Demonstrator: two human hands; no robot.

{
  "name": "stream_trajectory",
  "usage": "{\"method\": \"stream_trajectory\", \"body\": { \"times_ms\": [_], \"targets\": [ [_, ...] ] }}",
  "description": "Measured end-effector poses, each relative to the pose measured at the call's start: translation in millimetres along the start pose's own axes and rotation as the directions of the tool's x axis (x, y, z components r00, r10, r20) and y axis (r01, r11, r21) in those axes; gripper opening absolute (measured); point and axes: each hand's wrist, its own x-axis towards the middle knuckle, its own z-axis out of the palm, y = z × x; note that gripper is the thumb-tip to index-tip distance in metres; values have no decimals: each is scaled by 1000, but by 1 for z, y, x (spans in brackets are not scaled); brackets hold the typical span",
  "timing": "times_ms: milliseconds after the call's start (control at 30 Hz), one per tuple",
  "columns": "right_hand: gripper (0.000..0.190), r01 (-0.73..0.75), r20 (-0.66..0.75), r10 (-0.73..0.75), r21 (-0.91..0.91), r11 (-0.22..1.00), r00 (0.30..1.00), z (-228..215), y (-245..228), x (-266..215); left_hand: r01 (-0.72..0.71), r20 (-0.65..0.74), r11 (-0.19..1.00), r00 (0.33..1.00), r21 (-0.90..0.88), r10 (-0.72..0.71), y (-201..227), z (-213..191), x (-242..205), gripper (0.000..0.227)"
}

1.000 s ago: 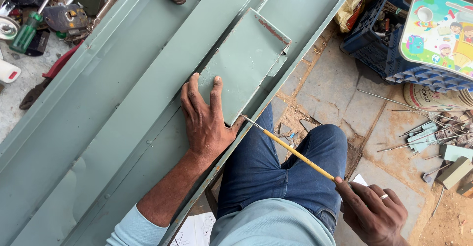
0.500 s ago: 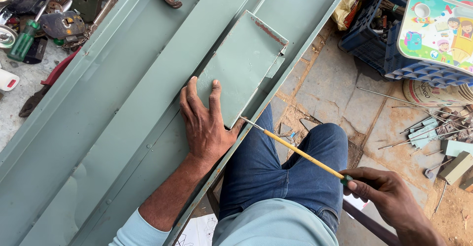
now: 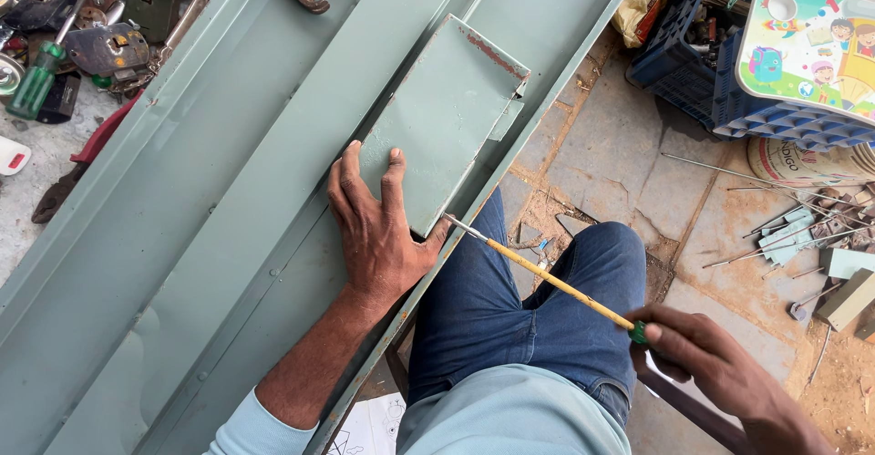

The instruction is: The person uses a screwdriver to remove screws from a metal frame, detaches a small metal cover, and then reattaches it. The person also uses a hammer to tap the cover into place.

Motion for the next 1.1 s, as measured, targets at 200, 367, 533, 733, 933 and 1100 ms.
{"method": "stream_trajectory", "body": {
  "times_ms": [200, 367, 533, 733, 933, 1100],
  "targets": [
    [30, 18, -273, -136, -394, 919, 952, 9, -3, -5, 3, -13, 1000, 1000, -5, -3, -1, 2, 0, 106],
    [22, 335, -219, -819, -833, 440, 531, 40, -14, -13, 9, -9, 1000, 1000, 0, -9, -1, 2, 1, 106],
    [30, 300, -289, -567, -621, 724, 771, 36, -11, -11, 8, -16, 1000, 1000, 8, -7, 0, 1, 0, 106],
    [18, -64, -165, 50, -79, 995, 985, 18, -12, -18, 12, -24, 1000, 1000, 21, -12, 3, -2, 1, 104],
    [26, 274, -346, -446, -446, 852, 825, 37, -14, -13, -3, -23, 999, 1000, 35, 4, 2, 0, 1, 106],
    [34, 366, -289, -617, -597, 714, 732, 36, -18, -14, -8, -28, 999, 1000, 48, 10, 3, 0, 1, 106]
  ]
}}
